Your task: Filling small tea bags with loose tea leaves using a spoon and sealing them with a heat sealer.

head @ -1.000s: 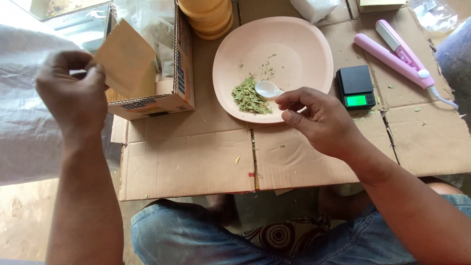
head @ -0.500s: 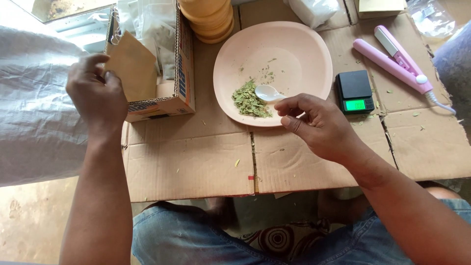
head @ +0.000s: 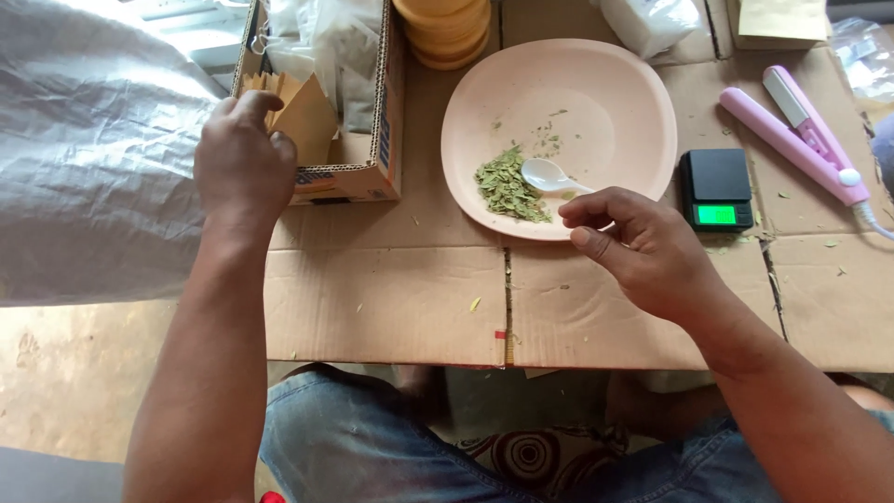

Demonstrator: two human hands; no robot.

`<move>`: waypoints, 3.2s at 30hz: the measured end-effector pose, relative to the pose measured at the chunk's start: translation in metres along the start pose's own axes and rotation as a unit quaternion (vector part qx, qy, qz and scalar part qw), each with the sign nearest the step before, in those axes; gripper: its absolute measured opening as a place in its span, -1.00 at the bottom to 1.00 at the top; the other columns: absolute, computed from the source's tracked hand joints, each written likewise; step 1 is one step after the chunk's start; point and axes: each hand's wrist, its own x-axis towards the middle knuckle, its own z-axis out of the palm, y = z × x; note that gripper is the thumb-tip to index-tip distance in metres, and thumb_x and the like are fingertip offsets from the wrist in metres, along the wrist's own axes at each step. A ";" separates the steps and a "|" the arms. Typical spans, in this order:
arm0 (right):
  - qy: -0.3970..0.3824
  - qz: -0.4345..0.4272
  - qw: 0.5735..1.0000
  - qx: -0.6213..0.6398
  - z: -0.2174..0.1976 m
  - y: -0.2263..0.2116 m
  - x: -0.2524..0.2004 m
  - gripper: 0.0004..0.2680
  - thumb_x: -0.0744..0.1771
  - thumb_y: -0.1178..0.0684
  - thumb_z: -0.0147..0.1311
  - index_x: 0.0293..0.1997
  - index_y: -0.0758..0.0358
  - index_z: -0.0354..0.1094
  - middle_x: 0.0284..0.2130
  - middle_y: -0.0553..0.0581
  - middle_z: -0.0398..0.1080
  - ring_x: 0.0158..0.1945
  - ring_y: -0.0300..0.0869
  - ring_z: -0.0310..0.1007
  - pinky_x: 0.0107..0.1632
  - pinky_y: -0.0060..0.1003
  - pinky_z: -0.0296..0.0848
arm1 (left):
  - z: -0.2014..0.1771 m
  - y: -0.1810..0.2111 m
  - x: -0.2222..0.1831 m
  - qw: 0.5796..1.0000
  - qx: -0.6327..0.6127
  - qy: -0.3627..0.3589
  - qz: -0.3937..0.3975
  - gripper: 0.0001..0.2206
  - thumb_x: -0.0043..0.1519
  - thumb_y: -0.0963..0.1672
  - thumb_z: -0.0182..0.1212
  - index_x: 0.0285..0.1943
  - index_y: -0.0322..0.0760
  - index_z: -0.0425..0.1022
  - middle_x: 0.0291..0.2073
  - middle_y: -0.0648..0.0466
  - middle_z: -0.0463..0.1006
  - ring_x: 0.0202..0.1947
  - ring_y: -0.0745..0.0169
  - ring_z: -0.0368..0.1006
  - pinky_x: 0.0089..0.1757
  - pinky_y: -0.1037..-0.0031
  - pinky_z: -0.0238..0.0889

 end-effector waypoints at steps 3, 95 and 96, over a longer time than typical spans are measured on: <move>0.004 0.005 1.000 0.000 0.002 0.002 0.000 -0.85 0.33 0.13 0.13 -0.02 0.22 0.48 -0.16 0.02 0.54 -0.15 -0.32 0.45 -0.10 -0.47 0.43 | 0.001 0.000 0.004 0.999 0.026 -0.032 -0.033 -0.65 0.13 -0.22 0.16 0.10 -0.09 0.60 -0.14 -0.03 0.60 -0.31 -0.15 0.52 -0.45 0.04 0.40; 0.020 0.049 0.999 -0.007 0.019 0.014 0.001 -0.88 0.36 0.23 0.11 -0.03 0.34 0.46 -0.19 0.11 0.50 -0.07 -0.28 0.39 0.09 -0.44 0.34 | 0.032 -0.027 0.030 0.965 0.181 -0.106 -0.156 -0.87 0.01 -0.11 0.24 -0.29 0.05 0.60 -0.38 0.14 0.62 -0.31 0.04 0.57 -0.29 0.22 0.31; 0.019 0.054 0.998 -0.006 0.019 0.012 0.001 -0.88 0.36 0.23 0.11 -0.02 0.34 0.46 -0.19 0.11 0.50 -0.07 -0.27 0.40 0.09 -0.43 0.36 | 0.032 -0.029 0.030 0.966 0.180 -0.101 -0.154 -0.87 0.00 -0.12 0.24 -0.29 0.05 0.60 -0.40 0.14 0.62 -0.33 0.03 0.57 -0.32 0.21 0.30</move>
